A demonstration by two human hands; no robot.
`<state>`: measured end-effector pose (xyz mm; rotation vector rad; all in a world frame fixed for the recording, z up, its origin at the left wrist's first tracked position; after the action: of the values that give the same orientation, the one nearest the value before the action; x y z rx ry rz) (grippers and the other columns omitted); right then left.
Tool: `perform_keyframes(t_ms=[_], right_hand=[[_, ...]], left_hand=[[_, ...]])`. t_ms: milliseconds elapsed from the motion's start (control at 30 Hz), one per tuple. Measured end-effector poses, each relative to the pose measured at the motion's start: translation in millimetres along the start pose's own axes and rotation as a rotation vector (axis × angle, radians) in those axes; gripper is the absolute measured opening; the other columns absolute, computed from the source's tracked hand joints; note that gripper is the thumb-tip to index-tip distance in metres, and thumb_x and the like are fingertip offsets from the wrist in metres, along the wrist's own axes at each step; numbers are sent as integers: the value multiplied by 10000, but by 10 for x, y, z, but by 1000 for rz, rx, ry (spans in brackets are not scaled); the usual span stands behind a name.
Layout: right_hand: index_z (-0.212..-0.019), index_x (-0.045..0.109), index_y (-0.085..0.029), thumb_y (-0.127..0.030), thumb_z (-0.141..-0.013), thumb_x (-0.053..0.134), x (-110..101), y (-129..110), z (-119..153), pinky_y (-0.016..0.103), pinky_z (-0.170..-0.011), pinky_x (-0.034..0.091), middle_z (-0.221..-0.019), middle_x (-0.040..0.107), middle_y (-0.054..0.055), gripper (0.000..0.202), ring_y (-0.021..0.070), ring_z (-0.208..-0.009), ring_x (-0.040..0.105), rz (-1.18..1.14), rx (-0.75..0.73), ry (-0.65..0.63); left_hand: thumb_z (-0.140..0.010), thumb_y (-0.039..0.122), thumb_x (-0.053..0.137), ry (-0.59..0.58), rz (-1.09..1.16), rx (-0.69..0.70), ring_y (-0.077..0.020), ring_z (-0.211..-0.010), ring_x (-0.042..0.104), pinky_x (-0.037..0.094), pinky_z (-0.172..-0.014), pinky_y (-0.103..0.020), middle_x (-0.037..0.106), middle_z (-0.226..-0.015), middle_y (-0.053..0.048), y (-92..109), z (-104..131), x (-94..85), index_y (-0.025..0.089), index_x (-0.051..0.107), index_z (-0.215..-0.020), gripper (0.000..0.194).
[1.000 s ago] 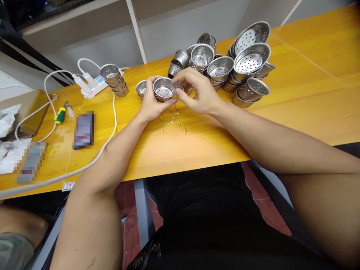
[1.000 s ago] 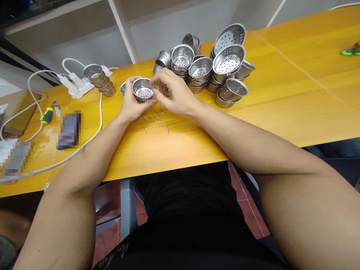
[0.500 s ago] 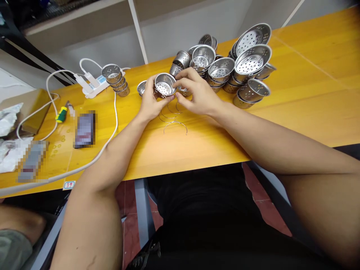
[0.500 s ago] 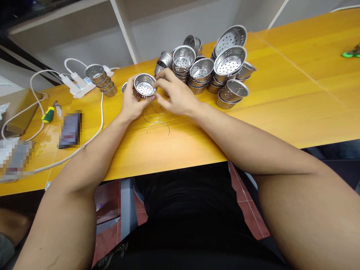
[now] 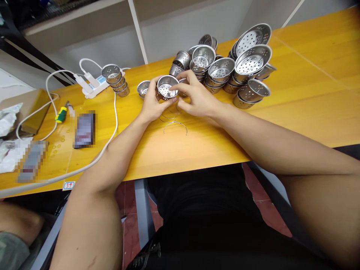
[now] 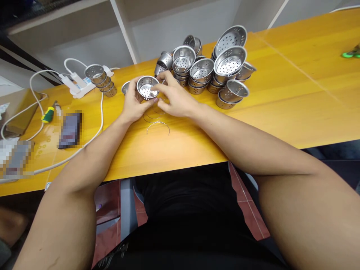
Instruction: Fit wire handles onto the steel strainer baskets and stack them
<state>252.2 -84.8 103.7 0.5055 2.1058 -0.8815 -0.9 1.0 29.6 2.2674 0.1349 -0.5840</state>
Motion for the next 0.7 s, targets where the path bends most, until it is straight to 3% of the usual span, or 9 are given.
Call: perform_keyframes(t_ms=[100,200,333,400,567,700], right_hand=[[-1671,844,-314,-405,-1234,644,-120,-80,-11,664,-1422,574,-1804,654,206,489,480,-1681,646,47,-4,30],[-1595,867,-334,-458,-1297,570,-236,-108,-32,606,-1372,608,-1741,718,177,438,444,-1581,709,65,-9,-19],[-1632,851,-408,-527,-1299,547,-338,28,-66,651,-1330,646,-1652,808,148,466,463,-1513,757,105,84,-25],[-1621,860,-401,-527,-1288,559,-338,143,-80,661,-1306,663,-1617,830,163,466,474,-1483,778,143,125,-10],[-1446,915,-249,-356,-1229,612,-205,365,-85,604,-1290,662,-1574,829,219,388,456,-1458,812,193,104,-36],[-1491,916,-306,-442,-1308,555,-153,397,-90,562,-1256,664,-1546,865,164,427,435,-1466,794,229,144,-24]], left_hand=[[-947,1015,980,14,-24,-40,-445,-1771,727,655,-1487,-646,700,-1777,-139,-18,14,-5,396,533,-1760,1115],[-986,994,955,21,-45,-50,-440,-1798,712,624,-1514,-656,698,-1809,-147,-19,17,-29,421,488,-1837,1127],[-973,1007,944,52,-117,-37,-447,-1882,621,518,-1591,-683,610,-1942,-159,9,-14,-167,438,486,-1848,1140],[-1003,969,930,98,-159,-37,-444,-1909,569,422,-1650,-693,596,-1952,-157,24,-39,-260,424,542,-1787,1030],[-1072,803,920,193,-176,-101,-428,-1949,463,269,-1718,-675,560,-1938,-167,41,-66,-359,383,597,-1649,783],[-1034,699,1017,245,-188,-175,-454,-1987,389,200,-1728,-723,517,-1959,-169,31,-34,-338,378,591,-1603,781]])
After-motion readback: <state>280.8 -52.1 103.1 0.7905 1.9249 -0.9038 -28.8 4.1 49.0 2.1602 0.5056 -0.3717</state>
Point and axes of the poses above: each hand's wrist, its own z-axis away from the middle knuckle, its own x-axis out of the palm, y = z × x, the point moved 2 cm from there along -z, towards the middle knuckle
